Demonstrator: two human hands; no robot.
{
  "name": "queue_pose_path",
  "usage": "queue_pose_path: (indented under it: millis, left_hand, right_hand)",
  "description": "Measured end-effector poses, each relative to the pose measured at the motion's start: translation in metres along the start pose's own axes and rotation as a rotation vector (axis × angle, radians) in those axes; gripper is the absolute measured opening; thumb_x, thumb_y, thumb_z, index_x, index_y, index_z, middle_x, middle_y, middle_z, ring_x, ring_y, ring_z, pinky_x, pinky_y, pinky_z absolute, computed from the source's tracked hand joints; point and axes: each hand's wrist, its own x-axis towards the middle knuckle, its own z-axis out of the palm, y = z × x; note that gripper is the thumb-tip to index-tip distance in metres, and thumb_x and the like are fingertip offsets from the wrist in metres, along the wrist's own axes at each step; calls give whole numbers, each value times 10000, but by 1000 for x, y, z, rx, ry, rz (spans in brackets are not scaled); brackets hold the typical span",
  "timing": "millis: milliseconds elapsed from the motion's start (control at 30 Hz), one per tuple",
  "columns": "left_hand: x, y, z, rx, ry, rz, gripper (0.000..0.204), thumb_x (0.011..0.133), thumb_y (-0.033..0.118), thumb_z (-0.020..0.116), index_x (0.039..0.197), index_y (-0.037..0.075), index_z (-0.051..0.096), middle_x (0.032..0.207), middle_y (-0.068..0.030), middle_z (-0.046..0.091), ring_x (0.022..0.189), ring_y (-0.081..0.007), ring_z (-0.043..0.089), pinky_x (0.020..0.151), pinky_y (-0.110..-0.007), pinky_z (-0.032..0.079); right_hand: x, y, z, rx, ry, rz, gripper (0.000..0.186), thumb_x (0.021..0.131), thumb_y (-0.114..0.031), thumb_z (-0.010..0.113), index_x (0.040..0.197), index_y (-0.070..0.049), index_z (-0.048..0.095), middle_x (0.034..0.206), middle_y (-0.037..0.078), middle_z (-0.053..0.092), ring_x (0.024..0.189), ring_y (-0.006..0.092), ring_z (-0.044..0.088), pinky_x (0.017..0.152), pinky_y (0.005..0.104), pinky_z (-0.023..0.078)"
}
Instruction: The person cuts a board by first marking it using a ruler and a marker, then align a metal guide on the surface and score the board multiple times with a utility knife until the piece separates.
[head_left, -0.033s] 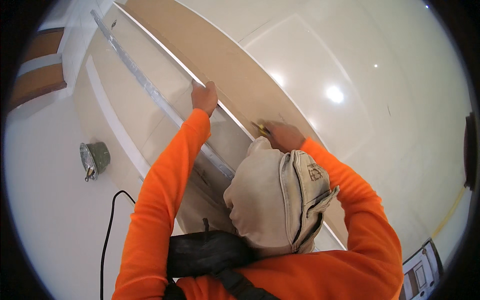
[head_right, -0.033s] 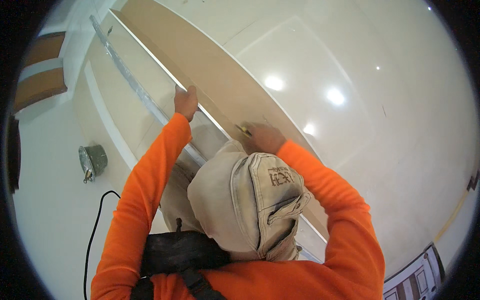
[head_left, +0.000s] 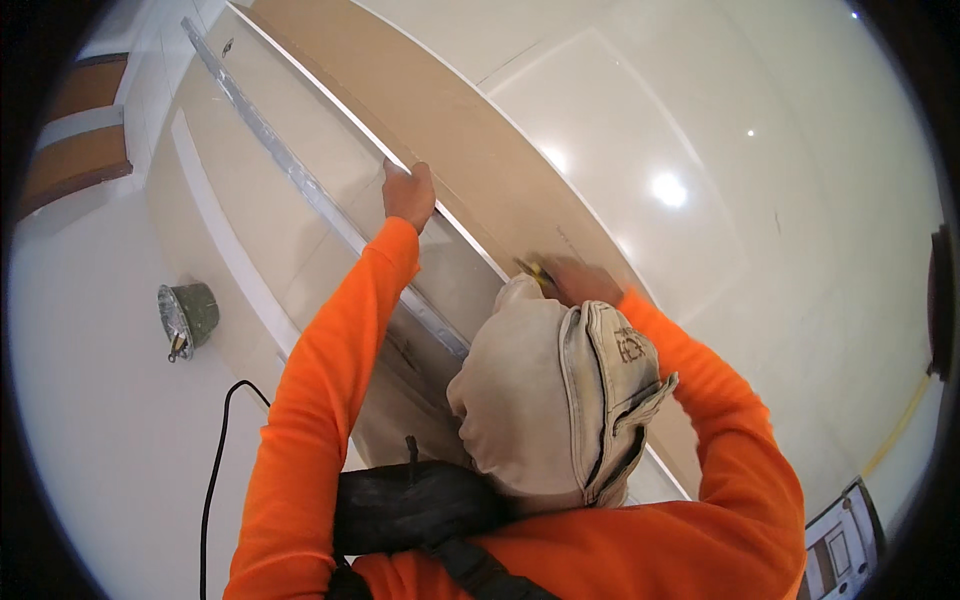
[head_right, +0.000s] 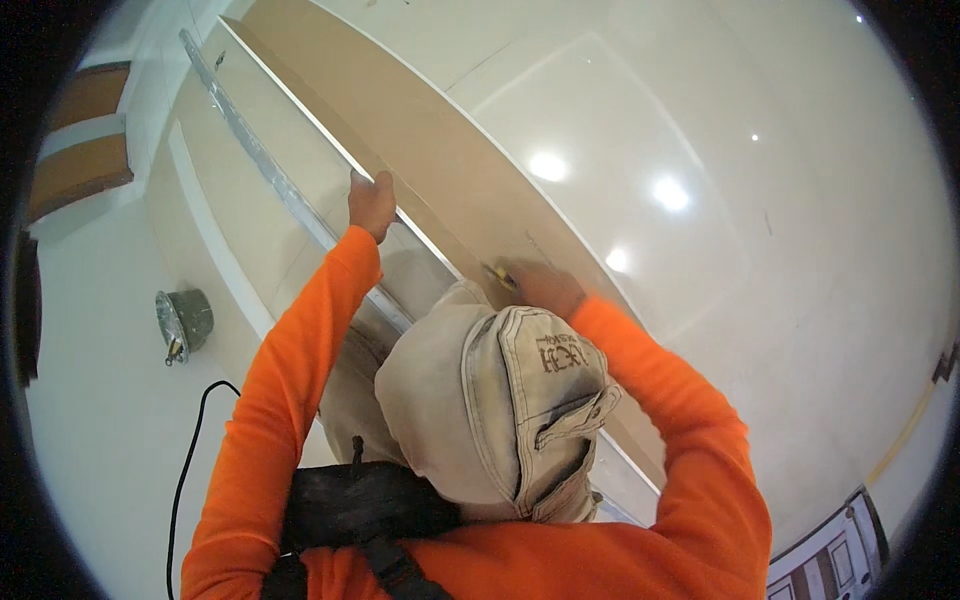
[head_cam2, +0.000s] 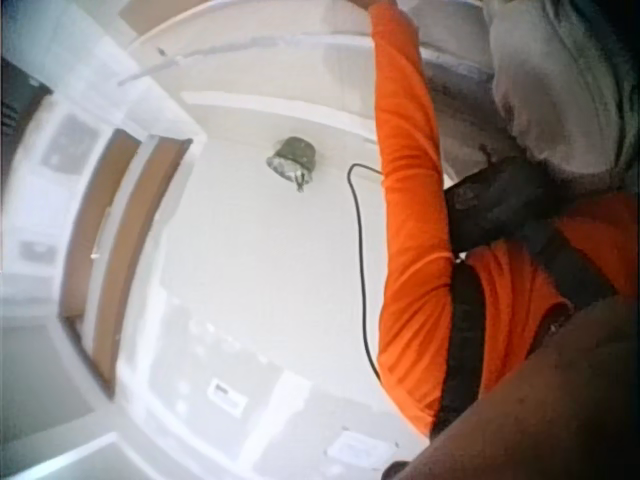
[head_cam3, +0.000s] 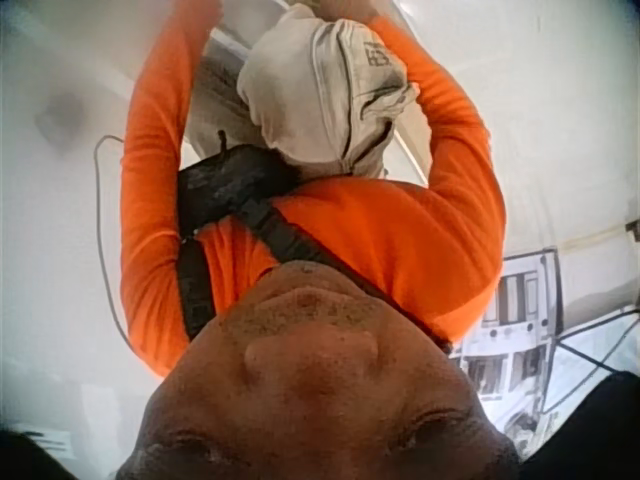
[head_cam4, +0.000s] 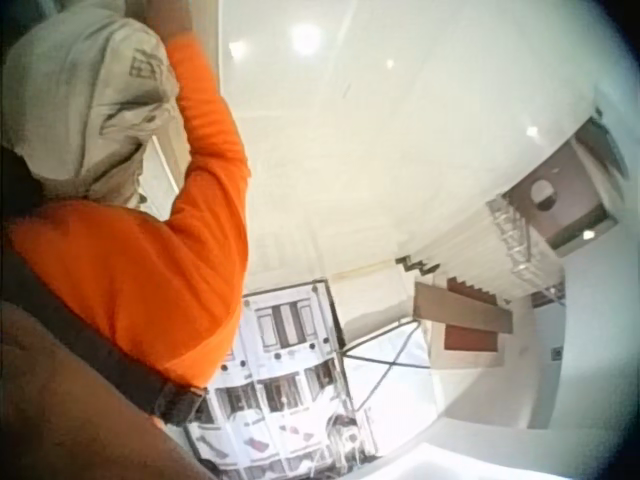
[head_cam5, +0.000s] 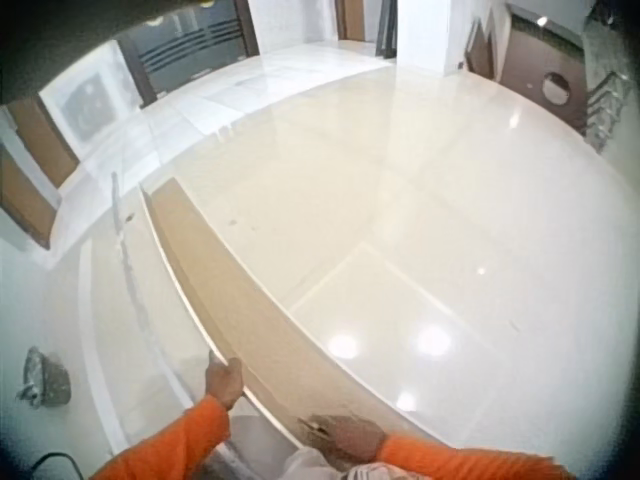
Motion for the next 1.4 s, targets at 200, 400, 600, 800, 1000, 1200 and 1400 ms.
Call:
queue_pose_path:
  millis: [200, 400, 600, 800, 1000, 1200, 1400]
  left_hand:
    - [7, -8, 1, 11, -11, 21, 486, 852, 220, 519, 1234, -70, 437, 1091, -307, 643, 1039, -472, 611, 936, -469, 460]
    - [8, -13, -11, -206, -117, -105, 513, 851, 254, 579, 1229, -67, 446, 1025, -251, 664, 862, -369, 692, 685, -438, 576]
    - [-135, -47, 39, -126, -404, -281, 411, 841, 204, 654, 1144, -36, 514, 961, -179, 686, 800, -297, 697, 595, -410, 566]
    - [-165, -66, 56, -164, -342, -282, 291, 824, 203, 648, 973, -46, 623, 881, -155, 708, 768, -285, 691, 632, -425, 538]
    - [1, -27, 13, -113, -292, -215, 296, 838, 217, 628, 955, -48, 690, 840, -131, 694, 733, -243, 678, 633, -397, 554]
    - [111, 45, -24, -223, -218, -224, 400, 795, 297, 687, 972, -61, 667, 832, -161, 665, 679, -272, 628, 570, -437, 496]
    - [32, -42, 23, -225, -2, 92, 381, 804, 161, 640, 1111, -59, 586, 962, -159, 668, 781, -271, 654, 649, -413, 534]
  right_hand:
    - [-196, 98, 24, -143, -289, 188, 545, 865, -371, 644, 1327, -103, 534, 1089, 186, 633, 1008, 386, 634, 885, 484, 504]
    - [-266, 165, 70, 328, 509, 567, 329, 836, -219, 712, 1075, -25, 593, 816, 151, 634, 730, 207, 579, 714, 349, 494]
    - [-218, 156, 87, 169, 845, 593, 418, 820, -341, 750, 934, 8, 551, 849, 138, 552, 772, 298, 527, 730, 412, 450]
    - [-199, 157, 85, 126, 816, 561, 437, 820, -327, 747, 997, 28, 565, 889, 206, 576, 821, 381, 556, 777, 421, 466]
    - [-67, 100, 30, 105, 783, 374, 455, 836, -317, 698, 1140, 4, 590, 1017, 223, 642, 951, 405, 616, 841, 446, 486]
    - [109, 15, -36, 228, 750, 241, 454, 918, -346, 554, 1228, -17, 508, 966, 292, 660, 909, 460, 639, 790, 505, 495]
    - [185, -26, -61, 173, 589, 15, 425, 930, -339, 501, 1235, -43, 525, 991, 273, 670, 924, 446, 646, 836, 510, 490]
